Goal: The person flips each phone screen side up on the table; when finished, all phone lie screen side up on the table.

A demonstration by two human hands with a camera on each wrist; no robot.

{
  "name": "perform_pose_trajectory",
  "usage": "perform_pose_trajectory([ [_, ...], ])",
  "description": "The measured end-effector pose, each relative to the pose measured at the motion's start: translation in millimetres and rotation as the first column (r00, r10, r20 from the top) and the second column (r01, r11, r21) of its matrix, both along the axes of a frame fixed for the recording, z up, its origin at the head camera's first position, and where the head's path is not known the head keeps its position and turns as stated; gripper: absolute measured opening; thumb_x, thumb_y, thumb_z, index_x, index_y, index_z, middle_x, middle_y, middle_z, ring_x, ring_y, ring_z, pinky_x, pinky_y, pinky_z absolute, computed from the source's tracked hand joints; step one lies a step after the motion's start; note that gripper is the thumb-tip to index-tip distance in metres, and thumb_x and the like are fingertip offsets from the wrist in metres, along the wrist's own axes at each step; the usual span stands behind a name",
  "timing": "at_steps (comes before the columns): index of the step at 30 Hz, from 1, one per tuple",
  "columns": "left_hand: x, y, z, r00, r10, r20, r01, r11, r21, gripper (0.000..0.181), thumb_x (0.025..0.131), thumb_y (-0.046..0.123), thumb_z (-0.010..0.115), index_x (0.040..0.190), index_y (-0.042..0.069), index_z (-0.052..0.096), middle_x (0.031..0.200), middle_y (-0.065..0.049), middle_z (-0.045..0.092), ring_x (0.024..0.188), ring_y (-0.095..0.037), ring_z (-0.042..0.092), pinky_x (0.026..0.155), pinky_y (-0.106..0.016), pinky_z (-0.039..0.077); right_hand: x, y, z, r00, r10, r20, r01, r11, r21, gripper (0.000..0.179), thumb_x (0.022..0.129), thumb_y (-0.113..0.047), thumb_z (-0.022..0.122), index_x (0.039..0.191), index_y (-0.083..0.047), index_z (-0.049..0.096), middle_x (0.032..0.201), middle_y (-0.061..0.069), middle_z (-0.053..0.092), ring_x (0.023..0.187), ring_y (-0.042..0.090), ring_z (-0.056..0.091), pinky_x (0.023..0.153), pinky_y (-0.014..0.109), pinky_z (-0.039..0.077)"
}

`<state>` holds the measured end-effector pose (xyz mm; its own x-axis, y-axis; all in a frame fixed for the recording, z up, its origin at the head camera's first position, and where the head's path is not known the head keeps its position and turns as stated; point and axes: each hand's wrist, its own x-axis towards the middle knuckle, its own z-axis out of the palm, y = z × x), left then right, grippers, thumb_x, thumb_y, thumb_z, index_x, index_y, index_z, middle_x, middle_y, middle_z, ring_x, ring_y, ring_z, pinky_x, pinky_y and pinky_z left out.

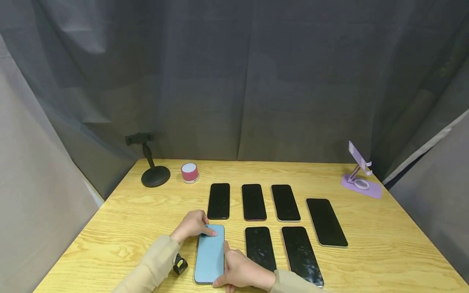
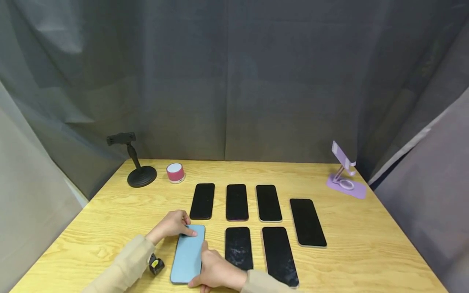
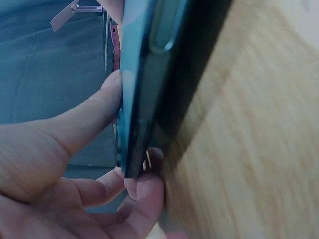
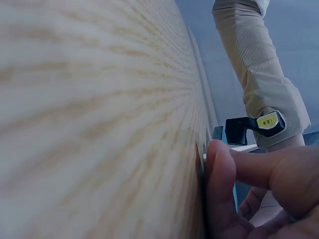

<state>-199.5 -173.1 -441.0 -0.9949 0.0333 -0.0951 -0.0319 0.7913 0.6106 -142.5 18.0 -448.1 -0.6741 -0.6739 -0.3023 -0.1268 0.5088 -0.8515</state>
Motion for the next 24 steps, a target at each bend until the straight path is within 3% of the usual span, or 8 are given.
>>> perform_pose_trajectory([
  [11, 0.2, -2.2, 4.0, 0.998, -0.038, 0.051, 0.034, 0.997, 0.070, 0.034, 0.071, 0.020, 0.086, 0.078, 0.003, 0.056, 0.068, -0.001, 0.049, 0.060, -0.013, 0.042, 0.053, -0.021, 0.032, -5.0, 2, -0.8, 0.998, 0.035, 0.044, -0.033, 0.998, -0.045, 0.106, 0.078, -0.016, 0.080, 0.145, 0.018, 0.005, 0.050, 0.008, 0.062, 0.037, 0.009, 0.055, 0.039, 0.019, 0.046],
  [18, 4.0, -5.3, 4.0, 0.991, -0.042, 0.125, 0.032, 0.997, 0.075, 0.036, 0.073, 0.023, 0.084, 0.082, 0.004, 0.055, 0.072, -0.002, 0.049, 0.062, -0.014, 0.043, 0.052, -0.023, 0.034, -3.2, 3, 4.9, 0.997, 0.079, 0.013, -0.079, 0.993, 0.088, 0.107, 0.083, -0.034, 0.076, 0.147, 0.014, 0.006, 0.056, 0.008, 0.062, 0.039, 0.011, 0.052, 0.041, 0.021, 0.045],
  [21, 5.3, -4.5, 4.0, 0.991, -0.033, 0.127, 0.023, 0.996, 0.081, 0.035, 0.074, 0.023, 0.083, 0.081, 0.005, 0.054, 0.073, -0.003, 0.050, 0.061, -0.014, 0.043, 0.052, -0.023, 0.034, -3.7, 1, 8.2, 0.998, 0.052, -0.033, -0.045, 0.985, 0.168, 0.107, 0.082, -0.044, 0.073, 0.149, 0.009, 0.009, 0.085, 0.018, 0.066, 0.042, 0.016, 0.052, 0.050, 0.026, 0.049],
  [24, 5.4, -2.5, 6.2, 0.992, -0.026, 0.125, 0.017, 0.997, 0.075, 0.034, 0.075, 0.023, 0.081, 0.082, 0.006, 0.053, 0.073, -0.004, 0.051, 0.061, -0.015, 0.043, 0.050, -0.024, 0.033, -6.8, -2, 5.5, 0.996, 0.027, -0.084, -0.009, 0.977, 0.211, 0.108, 0.082, -0.060, 0.066, 0.151, 0.004, 0.013, 0.125, 0.028, 0.051, 0.046, 0.019, 0.054, 0.053, 0.031, 0.052],
])
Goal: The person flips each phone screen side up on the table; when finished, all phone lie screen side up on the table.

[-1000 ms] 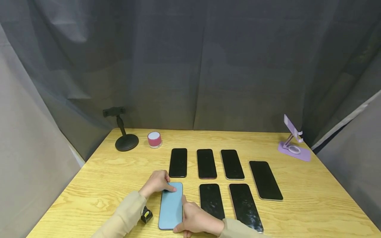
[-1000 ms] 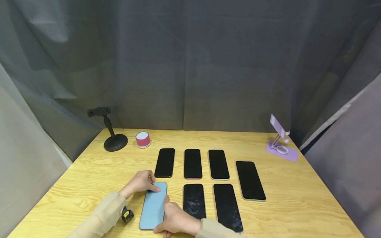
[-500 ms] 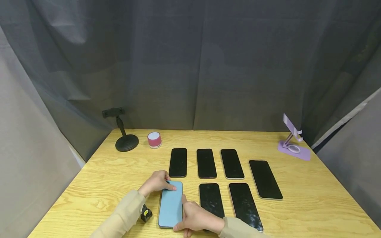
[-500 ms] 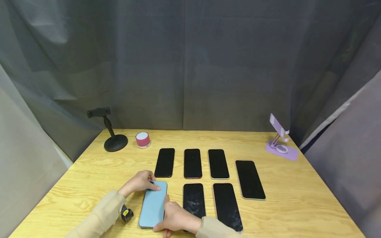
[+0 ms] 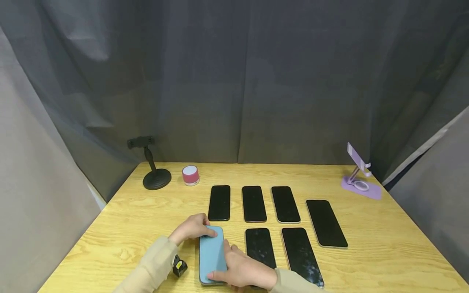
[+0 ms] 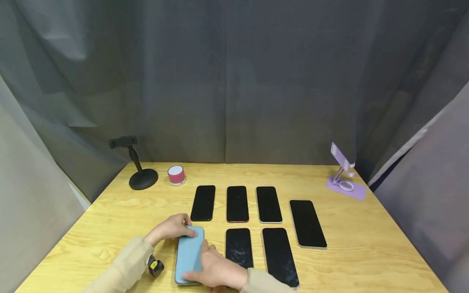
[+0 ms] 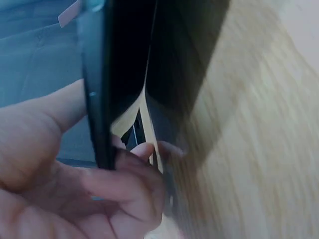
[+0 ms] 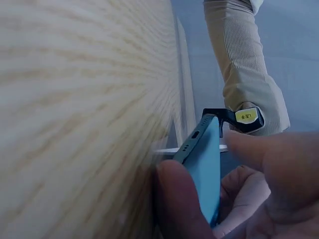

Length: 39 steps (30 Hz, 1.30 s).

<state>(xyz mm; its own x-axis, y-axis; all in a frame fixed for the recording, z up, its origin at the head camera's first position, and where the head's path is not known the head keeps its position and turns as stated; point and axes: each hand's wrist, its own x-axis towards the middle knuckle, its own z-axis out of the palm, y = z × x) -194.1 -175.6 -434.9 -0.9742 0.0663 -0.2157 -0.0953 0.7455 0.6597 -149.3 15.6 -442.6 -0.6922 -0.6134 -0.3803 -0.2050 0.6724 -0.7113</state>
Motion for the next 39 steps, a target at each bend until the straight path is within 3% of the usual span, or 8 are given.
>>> perform_pose_trajectory([
  [5, 1.0, 6.1, 4.0, 1.000, -0.020, -0.013, 0.020, 0.999, -0.027, 0.030, 0.078, 0.020, 0.078, 0.088, 0.002, 0.056, 0.075, -0.006, 0.053, 0.060, -0.015, 0.046, 0.049, -0.023, 0.035, -0.7, -3, -0.4, 0.999, 0.007, -0.038, -0.006, 0.999, 0.032, 0.107, 0.083, -0.072, 0.050, 0.151, 0.002, 0.015, 0.141, 0.030, 0.034, 0.083, 0.030, 0.066, 0.069, 0.041, 0.057],
  [9, 2.3, 12.6, 6.4, 0.998, -0.052, -0.024, 0.051, 0.998, -0.031, 0.025, 0.081, 0.017, 0.074, 0.092, -0.001, 0.060, 0.073, -0.006, 0.056, 0.055, -0.013, 0.048, 0.046, -0.022, 0.040, 2.0, -5, 5.4, 0.998, 0.024, -0.054, -0.021, 0.999, 0.046, 0.102, 0.087, -0.071, 0.045, 0.151, 0.003, 0.014, 0.141, 0.033, 0.032, 0.112, 0.038, 0.055, 0.088, 0.049, 0.051],
  [15, 1.5, 14.9, 7.8, 0.995, -0.081, -0.056, 0.081, 0.997, -0.003, 0.030, 0.081, 0.014, 0.069, 0.099, -0.007, 0.061, 0.074, -0.008, 0.059, 0.050, -0.011, 0.052, 0.044, -0.024, 0.047, -6.8, -11, -16.4, 1.000, 0.004, -0.010, -0.003, 0.999, 0.037, 0.109, 0.082, -0.078, 0.044, 0.152, -0.002, 0.012, 0.139, 0.032, 0.032, 0.066, 0.034, 0.064, 0.051, 0.042, 0.056],
  [17, 1.2, 14.4, 7.0, 0.996, -0.077, -0.052, 0.078, 0.997, 0.020, 0.027, 0.080, 0.013, 0.067, 0.097, -0.007, 0.061, 0.069, -0.005, 0.056, 0.047, -0.010, 0.050, 0.043, -0.023, 0.046, -14.3, -13, -32.8, 1.000, 0.018, -0.018, -0.018, 0.999, 0.039, 0.112, 0.079, -0.082, 0.041, 0.153, -0.002, 0.011, 0.143, 0.033, 0.029, 0.079, 0.036, 0.065, 0.059, 0.042, 0.057],
  [23, 0.8, 9.7, 3.6, 0.998, -0.031, 0.046, 0.022, 0.983, 0.183, 0.024, 0.084, 0.013, 0.062, 0.067, 0.011, 0.044, 0.050, 0.005, 0.036, 0.039, -0.006, 0.036, 0.040, -0.018, 0.036, -38.4, -14, -74.4, 0.989, 0.005, 0.145, 0.015, 0.991, -0.132, 0.118, 0.074, -0.079, 0.055, 0.153, -0.004, 0.010, 0.144, 0.037, 0.021, 0.060, 0.036, 0.068, 0.054, 0.043, 0.058],
  [28, 2.3, 7.4, 2.0, 0.996, -0.055, 0.075, 0.034, 0.963, 0.267, 0.019, 0.088, 0.017, 0.061, 0.080, 0.004, 0.050, 0.063, -0.002, 0.050, 0.050, -0.010, 0.055, 0.049, -0.026, 0.055, -27.1, -12, -52.3, 0.985, 0.009, 0.171, 0.030, 0.975, -0.221, 0.109, 0.079, -0.071, 0.058, 0.153, -0.006, 0.011, 0.135, 0.040, 0.024, 0.047, 0.028, 0.064, 0.042, 0.037, 0.055],
  [33, 1.7, 2.9, -1.7, 0.983, -0.155, 0.095, 0.100, 0.899, 0.427, 0.019, 0.086, 0.010, 0.054, 0.083, 0.008, 0.035, 0.067, 0.000, 0.041, 0.058, -0.012, 0.048, 0.056, -0.024, 0.049, -13.7, -9, -26.5, 0.985, 0.031, 0.168, 0.012, 0.969, -0.245, 0.102, 0.087, -0.063, 0.055, 0.154, -0.007, 0.004, 0.128, 0.035, 0.025, 0.051, 0.026, 0.064, 0.044, 0.034, 0.056],
  [39, 0.5, -5.8, -7.2, 0.959, -0.247, 0.142, 0.103, 0.766, 0.634, 0.027, 0.081, 0.007, 0.054, 0.100, 0.001, 0.036, 0.085, -0.008, 0.057, 0.073, -0.014, 0.057, 0.067, -0.026, 0.053, -22.4, -11, -60.8, 0.982, 0.009, 0.191, 0.044, 0.962, -0.270, 0.114, 0.078, -0.072, 0.059, 0.155, -0.012, -0.001, 0.135, 0.033, 0.021, 0.054, 0.028, 0.064, 0.047, 0.034, 0.056],
])
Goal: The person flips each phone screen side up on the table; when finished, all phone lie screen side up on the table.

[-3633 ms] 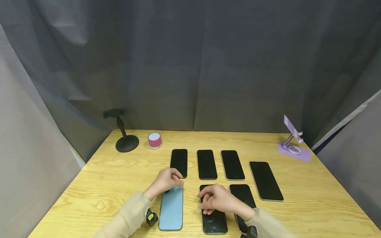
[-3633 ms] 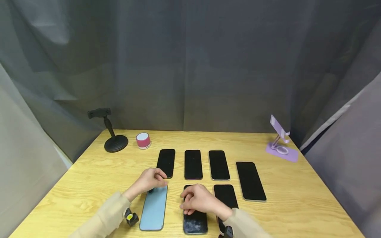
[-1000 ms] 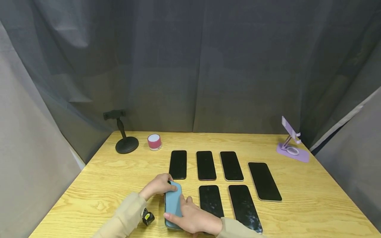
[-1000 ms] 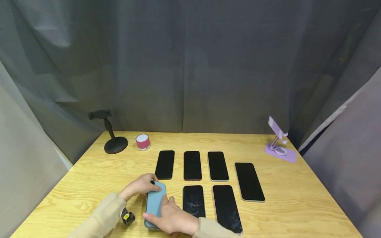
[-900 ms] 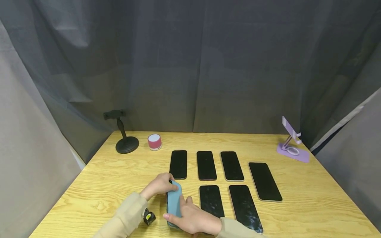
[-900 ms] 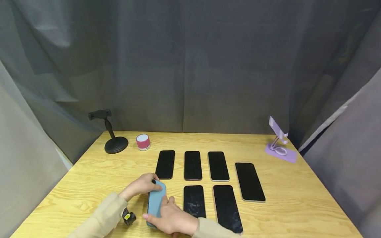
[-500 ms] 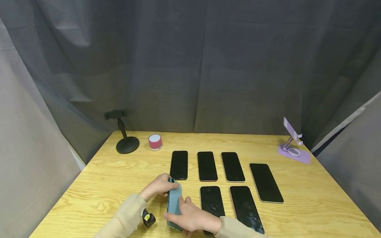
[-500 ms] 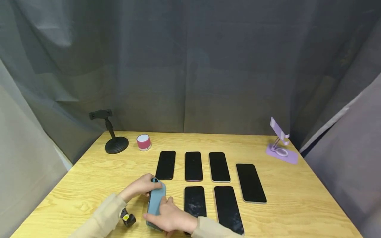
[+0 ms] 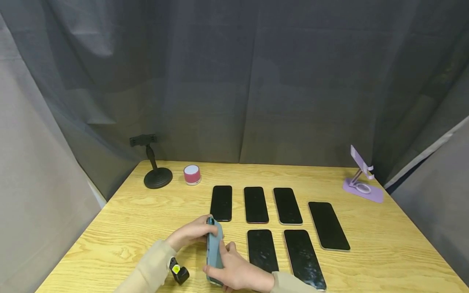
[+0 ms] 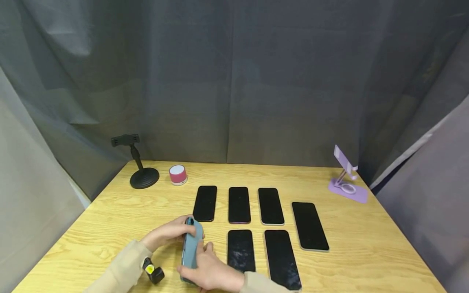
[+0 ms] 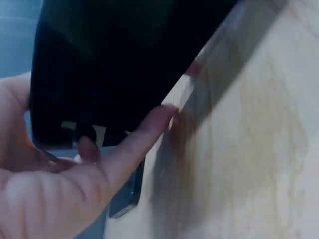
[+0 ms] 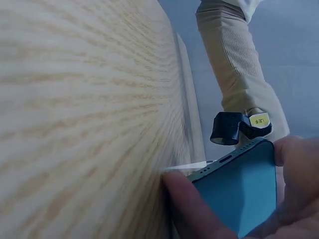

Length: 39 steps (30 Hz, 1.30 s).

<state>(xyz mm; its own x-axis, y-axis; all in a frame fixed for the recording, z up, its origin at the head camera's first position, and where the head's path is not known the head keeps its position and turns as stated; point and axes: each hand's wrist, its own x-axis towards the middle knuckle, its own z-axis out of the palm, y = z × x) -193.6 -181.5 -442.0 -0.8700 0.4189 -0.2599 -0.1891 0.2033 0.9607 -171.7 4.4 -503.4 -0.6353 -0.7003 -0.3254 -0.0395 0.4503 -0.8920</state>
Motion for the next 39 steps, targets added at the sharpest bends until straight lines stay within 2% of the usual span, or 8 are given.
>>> perform_pose_trajectory([
  [2, -0.2, -4.1, -1.5, 0.998, -0.028, 0.048, 0.025, 0.997, 0.070, 0.039, 0.083, 0.009, 0.056, 0.113, -0.003, 0.036, 0.099, -0.015, 0.064, 0.080, -0.016, 0.063, 0.074, -0.032, 0.056, 1.6, 1, 4.8, 1.000, 0.005, 0.002, -0.005, 1.000, 0.022, 0.113, 0.079, -0.073, 0.057, 0.155, -0.011, -0.001, 0.135, 0.031, 0.024, 0.055, 0.025, 0.064, 0.049, 0.032, 0.056],
  [6, 0.0, -14.9, -0.8, 0.985, -0.113, 0.127, 0.087, 0.977, 0.196, 0.055, 0.091, 0.017, 0.058, 0.131, -0.007, 0.029, 0.117, -0.021, 0.064, 0.089, -0.019, 0.069, 0.086, -0.045, 0.056, 16.9, 5, 41.4, 1.000, 0.022, -0.019, -0.022, 1.000, 0.006, 0.102, 0.088, -0.058, 0.057, 0.153, -0.003, 0.001, 0.122, 0.026, 0.035, 0.055, 0.022, 0.065, 0.051, 0.030, 0.057],
  [9, 0.0, -22.1, 1.4, 0.975, -0.188, 0.123, 0.152, 0.955, 0.253, 0.064, 0.094, 0.022, 0.059, 0.137, -0.009, 0.022, 0.124, -0.023, 0.061, 0.095, -0.021, 0.069, 0.092, -0.050, 0.053, 26.8, 8, 63.8, 0.998, 0.039, -0.059, -0.040, 0.999, -0.033, 0.093, 0.092, -0.046, 0.058, 0.152, 0.000, 0.003, 0.112, 0.021, 0.040, 0.055, 0.021, 0.066, 0.051, 0.030, 0.057],
  [13, -0.9, -27.7, 2.7, 0.967, -0.236, 0.097, 0.204, 0.944, 0.257, 0.076, 0.093, 0.027, 0.062, 0.141, -0.011, 0.016, 0.128, -0.025, 0.058, 0.100, -0.024, 0.068, 0.097, -0.050, 0.050, 29.7, 11, 73.9, 0.993, 0.060, -0.105, -0.064, 0.997, -0.041, 0.089, 0.092, -0.039, 0.059, 0.153, -0.002, 0.005, 0.114, 0.020, 0.046, 0.054, 0.020, 0.066, 0.058, 0.026, 0.057],
  [19, -3.2, -28.0, -1.0, 0.973, -0.216, 0.081, 0.194, 0.956, 0.218, 0.060, 0.092, 0.027, 0.066, 0.127, -0.010, 0.034, 0.110, -0.011, 0.060, 0.098, -0.021, 0.065, 0.096, -0.049, 0.051, 21.7, 14, 79.0, 0.996, 0.021, -0.091, -0.029, 0.995, -0.095, 0.084, 0.089, -0.031, 0.063, 0.154, -0.009, 0.014, 0.126, 0.023, 0.057, 0.055, 0.023, 0.068, 0.051, 0.035, 0.058],
  [24, -3.2, -25.5, -0.9, 0.979, -0.196, 0.052, 0.183, 0.964, 0.192, 0.046, 0.088, 0.030, 0.070, 0.113, -0.001, 0.045, 0.114, -0.018, 0.056, 0.094, -0.019, 0.064, 0.094, -0.047, 0.053, 11.8, 14, 85.0, 0.993, -0.045, -0.107, 0.029, 0.989, -0.144, 0.079, 0.090, -0.032, 0.066, 0.152, -0.009, 0.022, 0.110, 0.020, 0.066, 0.053, 0.024, 0.068, 0.048, 0.036, 0.057],
  [32, -0.9, -22.1, 1.5, 0.985, -0.169, 0.037, 0.163, 0.977, 0.135, 0.044, 0.087, 0.036, 0.070, 0.106, 0.004, 0.046, 0.120, -0.024, 0.053, 0.098, -0.022, 0.064, 0.092, -0.045, 0.054, 2.7, 10, 87.0, 0.983, -0.113, -0.148, 0.092, 0.986, -0.139, 0.067, 0.091, -0.033, 0.064, 0.142, 0.001, 0.038, 0.073, 0.012, 0.070, 0.048, 0.024, 0.066, 0.045, 0.039, 0.056],
  [39, -0.3, -22.2, -3.9, 0.987, -0.156, -0.020, 0.158, 0.977, 0.144, 0.042, 0.087, 0.029, 0.072, 0.103, -0.002, 0.047, 0.107, -0.015, 0.055, 0.094, -0.022, 0.065, 0.091, -0.044, 0.055, -2.5, 8, 85.2, 0.977, -0.134, -0.164, 0.106, 0.980, -0.167, 0.057, 0.093, -0.032, 0.061, 0.136, 0.003, 0.047, 0.064, 0.013, 0.068, 0.045, 0.022, 0.065, 0.043, 0.035, 0.055],
])
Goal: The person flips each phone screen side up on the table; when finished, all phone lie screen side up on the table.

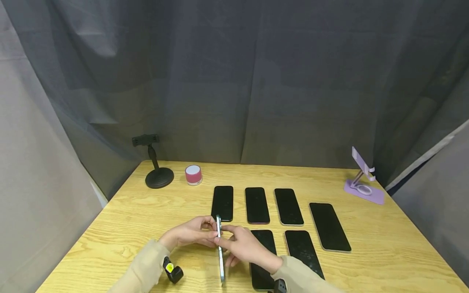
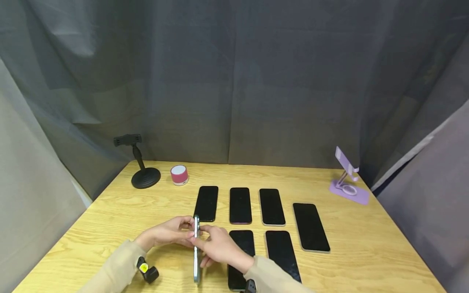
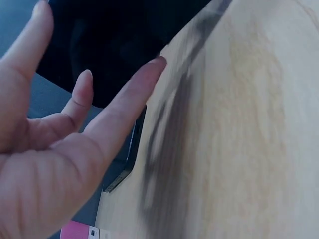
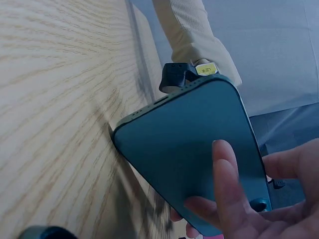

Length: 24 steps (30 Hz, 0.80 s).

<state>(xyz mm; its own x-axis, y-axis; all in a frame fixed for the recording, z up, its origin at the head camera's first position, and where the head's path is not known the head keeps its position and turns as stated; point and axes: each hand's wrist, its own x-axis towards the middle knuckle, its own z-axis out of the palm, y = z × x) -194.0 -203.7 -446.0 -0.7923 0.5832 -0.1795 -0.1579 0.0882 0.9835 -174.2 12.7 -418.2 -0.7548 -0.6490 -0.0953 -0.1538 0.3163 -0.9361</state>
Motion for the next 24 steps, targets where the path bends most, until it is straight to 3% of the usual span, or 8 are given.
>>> perform_pose_trajectory([
  [4, 1.0, 0.4, -4.8, 0.999, 0.045, -0.031, -0.044, 0.999, 0.011, 0.039, 0.087, 0.024, 0.072, 0.101, -0.004, 0.048, 0.099, -0.010, 0.057, 0.087, -0.020, 0.067, 0.088, -0.042, 0.056, -0.7, 2, 0.0, 1.000, -0.002, -0.007, 0.002, 1.000, -0.009, 0.054, 0.095, -0.028, 0.059, 0.136, 0.004, 0.048, 0.067, 0.010, 0.069, 0.046, 0.019, 0.065, 0.044, 0.034, 0.056],
  [9, 1.0, 1.4, -9.4, 0.989, 0.132, -0.067, -0.133, 0.991, -0.006, 0.027, 0.088, 0.014, 0.070, 0.096, -0.003, 0.049, 0.094, -0.009, 0.059, 0.081, -0.018, 0.067, 0.081, -0.040, 0.059, -1.6, 6, 1.0, 1.000, 0.001, -0.017, -0.001, 1.000, -0.005, 0.051, 0.097, -0.024, 0.056, 0.137, 0.005, 0.046, 0.082, 0.016, 0.070, 0.047, 0.017, 0.065, 0.046, 0.038, 0.057],
  [13, 0.1, 2.1, -11.4, 0.979, 0.199, -0.039, -0.200, 0.980, -0.020, 0.025, 0.088, 0.004, 0.067, 0.101, -0.003, 0.047, 0.089, -0.008, 0.062, 0.075, -0.018, 0.067, 0.074, -0.037, 0.060, -2.8, 9, 1.9, 0.999, 0.018, -0.043, -0.019, 1.000, -0.004, 0.045, 0.098, -0.020, 0.054, 0.133, 0.007, 0.048, 0.081, 0.016, 0.070, 0.047, 0.019, 0.065, 0.045, 0.034, 0.056],
  [16, 0.2, 1.1, -12.8, 0.971, 0.239, -0.018, -0.239, 0.970, -0.030, 0.033, 0.089, -0.002, 0.064, 0.113, -0.005, 0.043, 0.088, -0.009, 0.064, 0.075, -0.017, 0.067, 0.073, -0.036, 0.061, -3.7, 12, 1.8, 0.996, 0.032, -0.084, -0.031, 0.999, 0.012, 0.029, 0.099, -0.014, 0.051, 0.112, 0.011, 0.058, 0.067, 0.015, 0.067, 0.047, 0.024, 0.064, 0.043, 0.032, 0.054],
  [19, 0.8, -1.2, -14.0, 0.962, 0.274, -0.014, -0.274, 0.961, -0.048, 0.044, 0.089, -0.004, 0.062, 0.128, -0.008, 0.040, 0.094, -0.013, 0.064, 0.076, -0.018, 0.068, 0.074, -0.036, 0.060, -3.9, 14, 0.0, 0.993, 0.035, -0.110, -0.033, 0.999, 0.019, 0.023, 0.099, -0.011, 0.049, 0.089, 0.006, 0.061, 0.056, 0.013, 0.062, 0.046, 0.026, 0.064, 0.042, 0.036, 0.053],
  [24, 1.0, -5.4, -15.2, 0.949, 0.314, -0.019, -0.315, 0.945, -0.087, 0.047, 0.090, -0.003, 0.062, 0.131, -0.015, 0.042, 0.105, -0.019, 0.065, 0.079, -0.017, 0.068, 0.076, -0.034, 0.060, -3.2, 15, -4.4, 0.995, 0.026, -0.099, -0.026, 1.000, 0.008, 0.024, 0.099, -0.010, 0.049, 0.079, 0.001, 0.057, 0.054, 0.010, 0.060, 0.044, 0.020, 0.062, 0.043, 0.039, 0.054],
])
